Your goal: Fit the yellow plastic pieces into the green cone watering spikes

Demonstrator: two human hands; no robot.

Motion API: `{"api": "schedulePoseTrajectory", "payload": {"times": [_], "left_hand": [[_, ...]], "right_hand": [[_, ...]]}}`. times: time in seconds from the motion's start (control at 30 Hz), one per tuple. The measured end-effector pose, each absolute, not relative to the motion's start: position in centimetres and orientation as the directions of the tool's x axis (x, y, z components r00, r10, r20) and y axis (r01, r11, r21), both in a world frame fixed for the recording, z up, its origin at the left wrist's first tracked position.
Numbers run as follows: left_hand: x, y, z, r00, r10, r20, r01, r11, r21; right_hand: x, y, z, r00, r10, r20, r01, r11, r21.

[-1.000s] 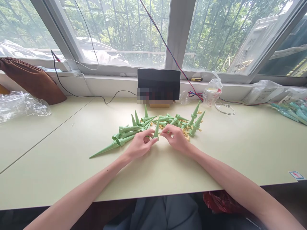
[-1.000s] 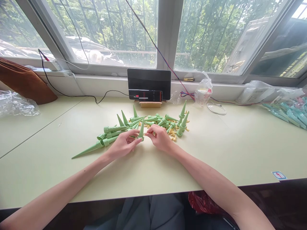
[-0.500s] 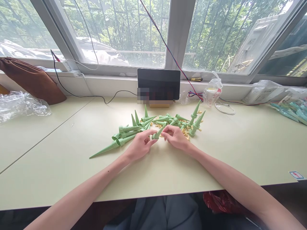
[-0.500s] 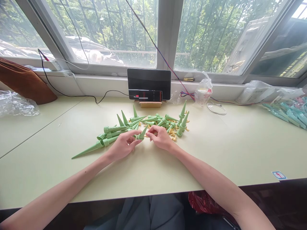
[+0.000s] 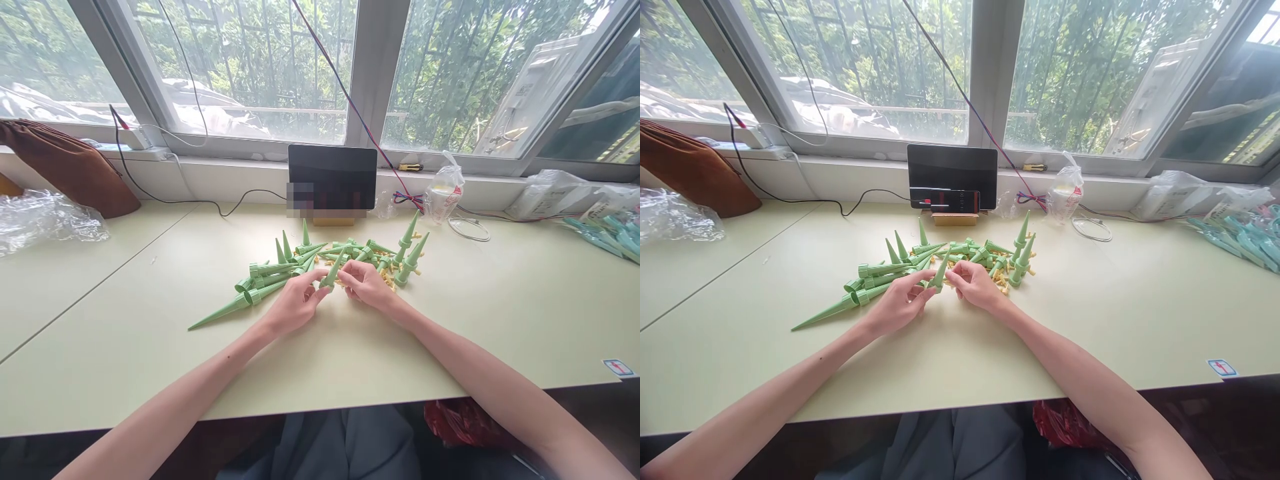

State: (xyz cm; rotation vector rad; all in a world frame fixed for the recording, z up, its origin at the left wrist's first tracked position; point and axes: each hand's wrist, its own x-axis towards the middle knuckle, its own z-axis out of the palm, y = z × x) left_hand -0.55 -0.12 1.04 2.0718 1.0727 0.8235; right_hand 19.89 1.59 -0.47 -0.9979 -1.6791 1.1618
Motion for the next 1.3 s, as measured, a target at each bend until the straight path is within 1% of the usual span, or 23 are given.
{"api": "schedulePoseTrajectory", "payload": {"times": [0.2, 0.4, 0.53, 0.8, 0.97, 1.1, 1.3], "left_hand": [[-0.5, -0.3, 1.4, 0.511, 0.840, 0.186, 0.363, -0.406, 0.839], [-0.7, -0.1, 1.2, 0.522, 0.844, 0.124, 0.311, -0.323, 0.894], [-0.8, -0.1, 1.2, 0.542, 0.835, 0.092, 0.266, -0.275, 0.924], [-0.9, 0.1, 1.8, 0.613, 0.790, 0.005, 0.132, -0.108, 0.985], [-0.9, 0.2, 1.4, 0.601, 0.799, -0.020, 0.098, -0.049, 0.994], [-0.9, 0.3, 1.2, 0.588, 0.808, -0.032, 0.109, -0.039, 0.993], [-0.9, 0.3, 1.3, 0.585, 0.810, -0.036, 0.113, -0.038, 0.993]], "right_hand": [[20.2, 1.8, -0.4, -0.397, 0.904, 0.160, 0.111, 0.220, -0.969], [20.4, 1.8, -0.1, -0.504, 0.858, 0.097, 0.026, 0.128, -0.991], [20.6, 1.6, 0.4, -0.572, 0.816, 0.084, -0.052, 0.066, -0.996], [20.8, 1.6, 0.5, -0.660, 0.748, 0.071, -0.151, -0.039, -0.988], [20.7, 1.7, 0.0, -0.642, 0.761, 0.100, -0.168, -0.013, -0.986], [20.6, 1.8, -0.2, -0.621, 0.773, 0.129, -0.173, 0.025, -0.985], [20.5, 1.9, -0.6, -0.604, 0.787, 0.124, -0.152, 0.038, -0.988]]}}
